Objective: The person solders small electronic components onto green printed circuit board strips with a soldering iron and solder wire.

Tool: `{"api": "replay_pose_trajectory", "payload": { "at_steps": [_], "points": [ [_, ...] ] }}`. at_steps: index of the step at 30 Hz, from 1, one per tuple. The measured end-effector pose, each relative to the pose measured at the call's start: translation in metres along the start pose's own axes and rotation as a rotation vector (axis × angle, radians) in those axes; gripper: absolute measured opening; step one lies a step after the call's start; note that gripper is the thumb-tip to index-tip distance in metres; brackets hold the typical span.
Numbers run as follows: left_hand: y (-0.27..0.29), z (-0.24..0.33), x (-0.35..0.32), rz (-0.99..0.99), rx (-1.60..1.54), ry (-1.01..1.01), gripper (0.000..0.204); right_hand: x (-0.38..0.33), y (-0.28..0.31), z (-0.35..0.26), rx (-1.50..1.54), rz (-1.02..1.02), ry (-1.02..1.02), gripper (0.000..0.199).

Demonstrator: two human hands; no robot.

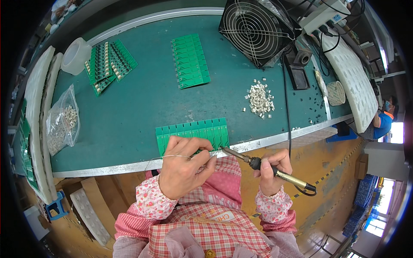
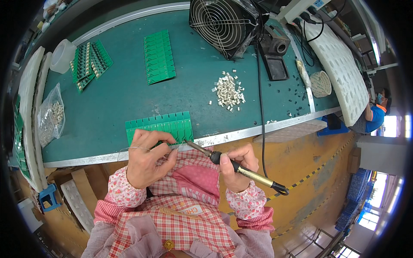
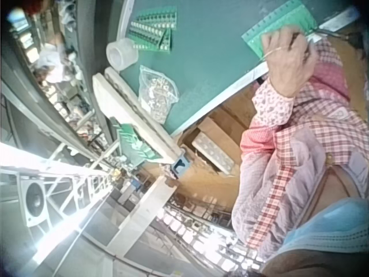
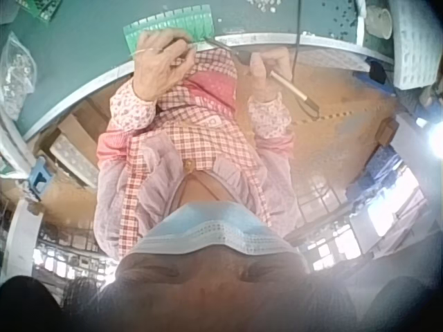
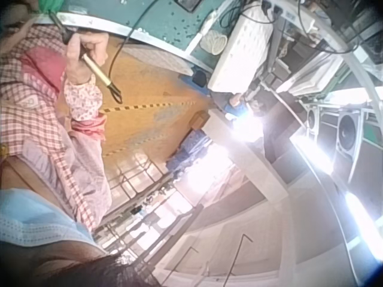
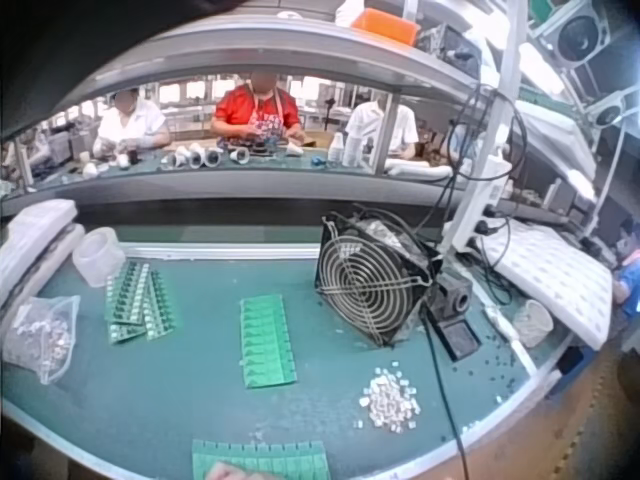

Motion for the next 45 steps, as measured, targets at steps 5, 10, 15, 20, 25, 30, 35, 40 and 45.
{"api": "replay_pose_trajectory", "payload": {
  "at_steps": [5, 10, 15, 20, 25, 30, 35, 40, 45],
  "points": [
    [0.000, 0.001, 0.000, 0.003, 0.000, -0.004, 0.016, 0.001, -0.002, -0.002, 0.038, -0.004, -0.011, 0.022],
    [-0.001, 0.001, 0.001, -0.001, 0.024, -0.032, 0.014, 0.000, 0.000, 0.003, -0.006, -0.017, 0.037, 0.022],
    [-0.001, 0.001, 0.000, -0.007, 0.032, -0.024, 0.014, -0.002, 0.001, 0.005, -0.027, -0.001, 0.048, 0.021],
    [-0.002, 0.000, 0.000, 0.000, 0.032, -0.022, 0.014, -0.004, 0.001, 0.005, -0.056, 0.002, 0.086, 0.019],
    [0.003, 0.002, 0.000, 0.018, -0.009, 0.000, 0.018, -0.007, 0.003, 0.003, -0.089, 0.006, 0.148, 0.018],
    [0.011, -0.002, -0.004, 0.032, -0.011, -0.016, 0.017, -0.007, 0.000, -0.005, 0.066, 0.083, 0.111, 0.019],
    [0.012, -0.004, -0.005, 0.031, 0.035, -0.021, 0.017, -0.008, -0.002, 0.002, -0.009, 0.056, 0.131, 0.020],
    [0.011, -0.004, -0.005, 0.004, 0.060, -0.026, 0.017, -0.009, -0.008, 0.004, -0.037, 0.042, 0.117, 0.021],
    [0.009, -0.006, -0.005, 0.003, 0.071, -0.037, 0.017, -0.008, -0.010, 0.005, -0.043, 0.018, 0.086, 0.021]
  ]
}}
Point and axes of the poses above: each hand's wrist, its own x-axis towards the middle knuckle, its own y-axis out of the back of the hand, z = x × y, the point moved 4 cm from there along x, towards the middle knuckle, and after that the axes turned 6 degrees about -x, right-handed, at the moved point
